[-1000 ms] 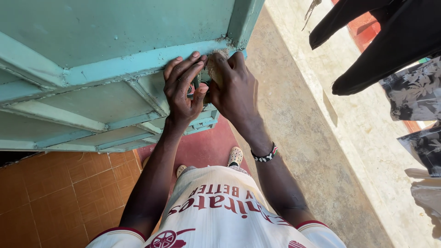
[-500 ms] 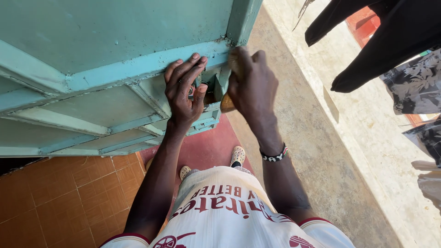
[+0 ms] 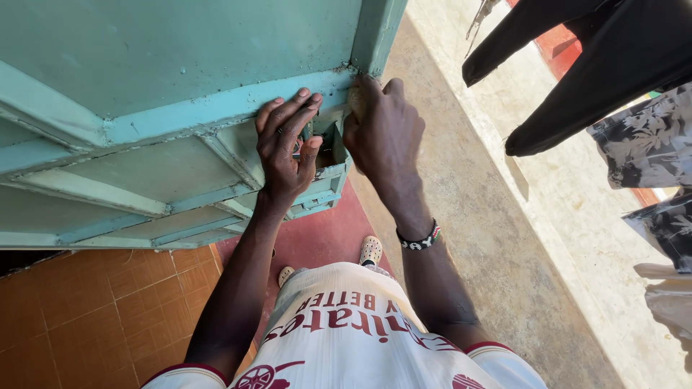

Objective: Wiping and cleaning a teal metal gate with a cloth.

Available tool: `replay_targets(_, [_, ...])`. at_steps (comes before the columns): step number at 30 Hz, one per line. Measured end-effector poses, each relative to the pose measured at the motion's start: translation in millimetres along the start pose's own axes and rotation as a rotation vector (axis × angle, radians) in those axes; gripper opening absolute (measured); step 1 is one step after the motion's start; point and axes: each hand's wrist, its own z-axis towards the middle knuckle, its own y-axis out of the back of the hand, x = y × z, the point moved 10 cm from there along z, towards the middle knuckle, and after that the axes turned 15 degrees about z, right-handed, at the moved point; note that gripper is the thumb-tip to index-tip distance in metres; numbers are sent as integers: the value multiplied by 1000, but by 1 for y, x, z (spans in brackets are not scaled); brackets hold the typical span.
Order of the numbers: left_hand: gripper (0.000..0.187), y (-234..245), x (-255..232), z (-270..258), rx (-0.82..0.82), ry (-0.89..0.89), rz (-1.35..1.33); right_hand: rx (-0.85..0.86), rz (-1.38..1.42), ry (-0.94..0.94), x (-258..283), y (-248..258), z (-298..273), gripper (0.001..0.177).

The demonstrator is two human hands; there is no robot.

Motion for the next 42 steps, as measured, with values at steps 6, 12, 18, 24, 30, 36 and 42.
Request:
replay_targets(6, [45, -1, 2, -2, -13, 11, 15, 24, -8, 137, 9, -21, 1, 37])
replay_targets(12, [43, -3, 3, -5, -16, -1, -16, 13, -73, 95, 7, -10, 5, 37])
replay_targets(18, [44, -1, 0, -1, -16, 12, -16, -44, 98, 206, 5, -4, -8, 40])
replay_targets(24, [46, -4, 4, -6, -53, 27, -8, -186, 122, 306, 17, -22, -31, 58])
replay_targets(30, [45, -3, 2, -3, -33, 8, -4, -124, 96, 192, -26, -12, -17, 56])
replay_targets(36, [44, -2, 1, -1, -59, 14, 18, -180, 181, 295, 0, -24, -34, 61])
replay_targets(42, [44, -3, 2, -2, -34, 16, 10, -223, 266, 270, -45, -22, -33, 51])
